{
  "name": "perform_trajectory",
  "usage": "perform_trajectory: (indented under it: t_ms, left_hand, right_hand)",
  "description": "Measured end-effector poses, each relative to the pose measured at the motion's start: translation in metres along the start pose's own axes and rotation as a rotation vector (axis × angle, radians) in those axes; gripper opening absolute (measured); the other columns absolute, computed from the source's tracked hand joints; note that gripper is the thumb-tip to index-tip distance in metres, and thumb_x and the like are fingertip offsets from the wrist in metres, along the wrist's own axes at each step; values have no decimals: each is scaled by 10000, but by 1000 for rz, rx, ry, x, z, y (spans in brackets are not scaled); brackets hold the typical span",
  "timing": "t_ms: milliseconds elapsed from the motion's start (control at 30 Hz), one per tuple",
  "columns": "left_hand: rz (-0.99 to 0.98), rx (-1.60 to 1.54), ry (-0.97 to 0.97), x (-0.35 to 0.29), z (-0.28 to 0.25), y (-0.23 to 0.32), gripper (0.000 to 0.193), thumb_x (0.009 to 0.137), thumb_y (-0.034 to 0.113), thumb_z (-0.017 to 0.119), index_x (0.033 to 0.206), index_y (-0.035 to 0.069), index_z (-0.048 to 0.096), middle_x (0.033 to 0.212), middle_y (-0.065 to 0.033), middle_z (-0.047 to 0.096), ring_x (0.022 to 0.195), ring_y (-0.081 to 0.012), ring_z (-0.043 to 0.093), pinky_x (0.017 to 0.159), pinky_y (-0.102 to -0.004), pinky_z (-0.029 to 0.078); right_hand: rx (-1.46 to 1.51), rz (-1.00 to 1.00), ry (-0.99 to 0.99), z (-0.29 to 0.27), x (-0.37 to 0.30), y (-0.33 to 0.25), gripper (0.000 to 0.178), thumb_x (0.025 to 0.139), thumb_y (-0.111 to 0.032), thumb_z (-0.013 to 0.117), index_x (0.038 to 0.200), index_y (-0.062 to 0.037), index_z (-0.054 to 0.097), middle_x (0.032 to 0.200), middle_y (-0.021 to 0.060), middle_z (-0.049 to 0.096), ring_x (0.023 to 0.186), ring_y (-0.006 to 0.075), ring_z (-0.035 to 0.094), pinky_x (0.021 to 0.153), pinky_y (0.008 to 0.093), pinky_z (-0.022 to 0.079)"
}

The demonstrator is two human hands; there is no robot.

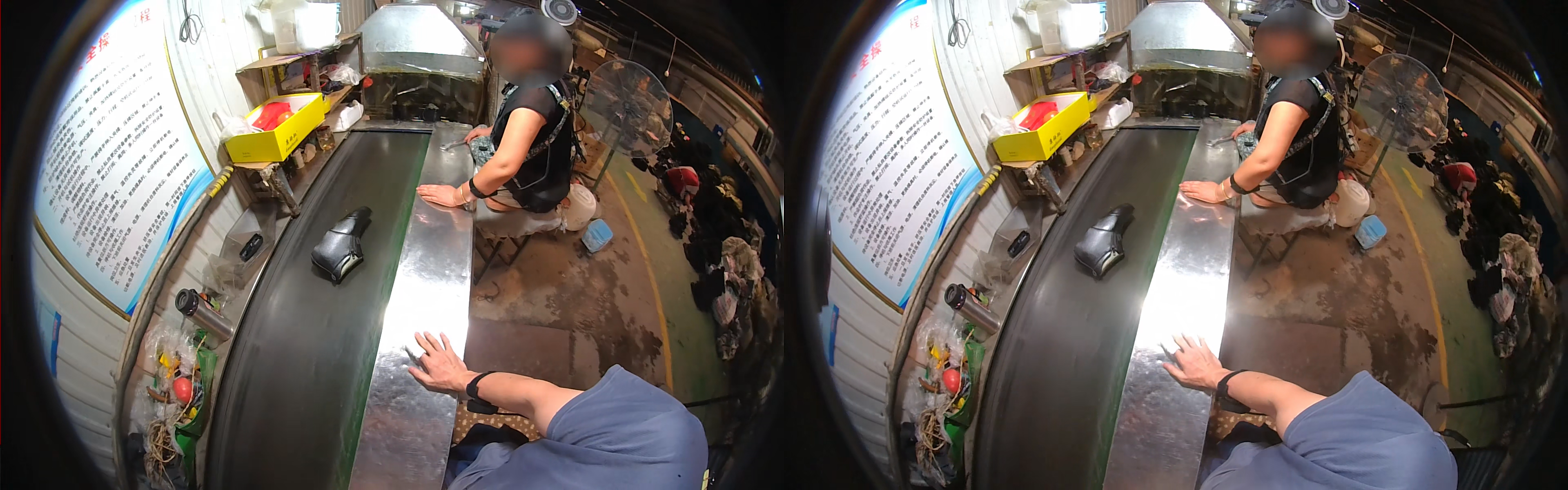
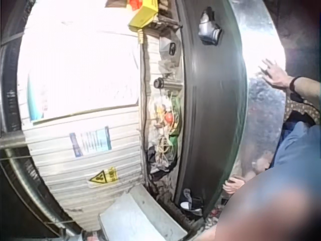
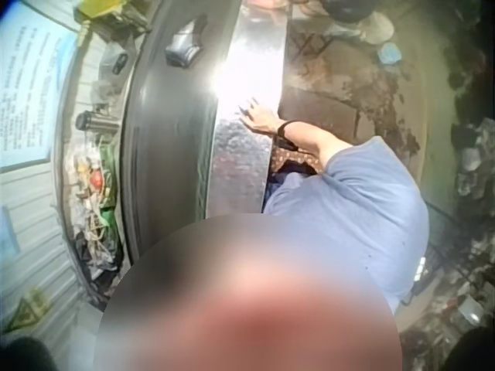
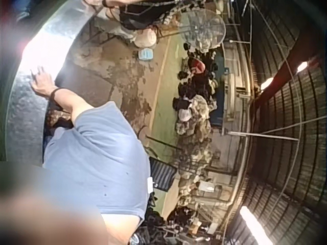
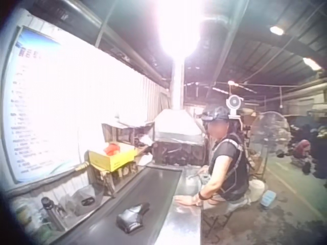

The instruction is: Operating a toe lasting machine to shape and bond the upper of a shoe to the last and insole.

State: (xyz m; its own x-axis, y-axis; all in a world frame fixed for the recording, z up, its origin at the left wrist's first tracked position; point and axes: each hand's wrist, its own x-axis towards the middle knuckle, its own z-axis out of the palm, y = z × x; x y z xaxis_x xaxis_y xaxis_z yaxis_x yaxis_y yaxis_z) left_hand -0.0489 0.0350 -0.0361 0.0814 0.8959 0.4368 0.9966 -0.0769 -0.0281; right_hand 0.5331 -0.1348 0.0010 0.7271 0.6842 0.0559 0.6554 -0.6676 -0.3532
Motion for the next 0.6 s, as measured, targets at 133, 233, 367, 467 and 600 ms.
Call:
perform_trajectory:
  t_ms: [133,233,367,467,600]
  left_hand:
    - [-96,-409,101,-3,17,-3,423,1016,410,515,1225,52,602,1387,-263,541,1320,-428,483,1054,-597,361]
    - [-79,-61,-70,16,-38,41,426,1014,409,515,1226,49,598,1380,-267,545,1311,-431,490,1052,-592,364]
    - [-104,-58,-74,14,-35,29,427,1006,417,524,1206,51,616,1367,-258,560,1305,-428,499,1055,-590,365]
    - [154,79,29,13,-39,26,339,1023,324,537,1170,31,620,1260,-250,600,1205,-440,553,1004,-572,433]
    - [208,103,97,16,-48,38,277,1035,260,546,1150,21,623,1197,-245,626,1146,-449,587,980,-560,475]
  right_hand:
    - [6,-3,41,6,-1,0,613,1018,-511,489,911,52,707,1605,252,321,1497,412,273,1205,619,195]
    - [-9,13,27,3,-2,6,617,1019,-511,488,902,55,703,1602,252,327,1495,414,276,1205,617,197]
    - [2,-5,22,-1,1,-3,618,1019,-514,487,905,54,703,1601,251,330,1495,414,276,1207,619,193]
    - [23,0,9,-3,3,-3,617,1020,-514,485,911,52,706,1603,255,326,1495,415,278,1203,628,190]
    - [40,2,35,-1,-1,-1,616,1021,-514,483,940,53,710,1607,255,321,1492,413,287,1199,632,193]
